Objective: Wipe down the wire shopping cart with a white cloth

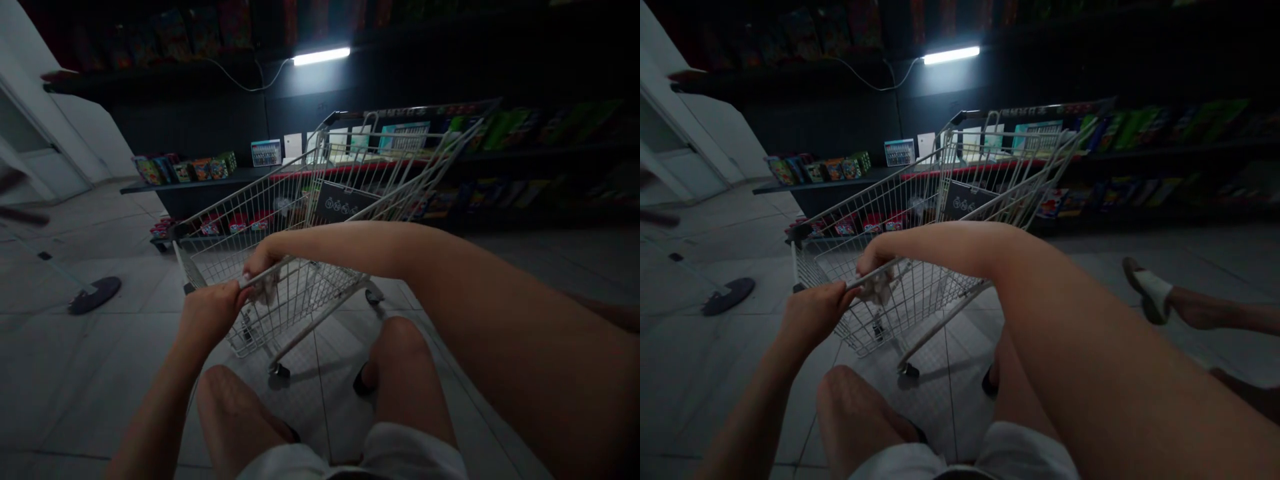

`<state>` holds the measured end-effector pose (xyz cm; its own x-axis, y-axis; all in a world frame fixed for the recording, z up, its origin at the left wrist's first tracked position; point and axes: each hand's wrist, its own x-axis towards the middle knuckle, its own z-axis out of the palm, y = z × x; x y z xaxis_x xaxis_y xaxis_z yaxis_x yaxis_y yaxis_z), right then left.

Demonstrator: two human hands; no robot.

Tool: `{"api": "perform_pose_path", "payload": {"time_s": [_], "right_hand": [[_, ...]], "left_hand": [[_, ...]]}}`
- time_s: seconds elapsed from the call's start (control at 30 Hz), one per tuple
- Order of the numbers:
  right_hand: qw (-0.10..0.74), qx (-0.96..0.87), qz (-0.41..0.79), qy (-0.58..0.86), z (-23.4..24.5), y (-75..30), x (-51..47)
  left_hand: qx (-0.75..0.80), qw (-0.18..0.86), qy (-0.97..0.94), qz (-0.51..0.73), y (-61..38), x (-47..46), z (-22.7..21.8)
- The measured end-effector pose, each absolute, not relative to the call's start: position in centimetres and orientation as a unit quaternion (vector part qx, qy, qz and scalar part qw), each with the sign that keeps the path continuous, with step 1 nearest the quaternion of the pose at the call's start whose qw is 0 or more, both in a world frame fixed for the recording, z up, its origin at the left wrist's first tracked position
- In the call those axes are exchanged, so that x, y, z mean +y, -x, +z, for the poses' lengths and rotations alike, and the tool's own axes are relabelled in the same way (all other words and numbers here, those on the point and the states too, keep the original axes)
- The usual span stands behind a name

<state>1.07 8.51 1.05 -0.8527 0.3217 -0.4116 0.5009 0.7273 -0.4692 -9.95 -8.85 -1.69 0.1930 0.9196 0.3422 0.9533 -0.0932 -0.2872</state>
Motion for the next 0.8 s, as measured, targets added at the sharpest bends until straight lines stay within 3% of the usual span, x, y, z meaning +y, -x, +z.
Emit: {"api": "perform_pose_path", "payload": {"time_s": [0.13,0.4,0.57,0.7,0.8], "right_hand": [[0.201,0.899,-0.303,-0.245,-0.2,0.2,7.9],[0.114,0.895,-0.338,-0.268,4.0,-2.2,8.5],[0.011,0.881,-0.361,-0.306,0.7,-2.0,7.6],[0.057,0.847,-0.419,-0.321,-1.7,-1.0,7.2],[0.082,0.823,-0.442,-0.347,-0.6,-1.1,7.5]], "left_hand": [[-0.644,0.228,0.729,-0.037,10.1,-9.3,-1.9],[-0.625,0.244,0.738,-0.071,11.6,-10.0,-2.9],[-0.622,0.247,0.738,-0.080,12.6,-10.3,-2.8],[-0.623,0.243,0.739,-0.076,13.4,-10.4,-2.7],[-0.621,0.233,0.744,-0.078,14.0,-10.5,-2.7]]}}
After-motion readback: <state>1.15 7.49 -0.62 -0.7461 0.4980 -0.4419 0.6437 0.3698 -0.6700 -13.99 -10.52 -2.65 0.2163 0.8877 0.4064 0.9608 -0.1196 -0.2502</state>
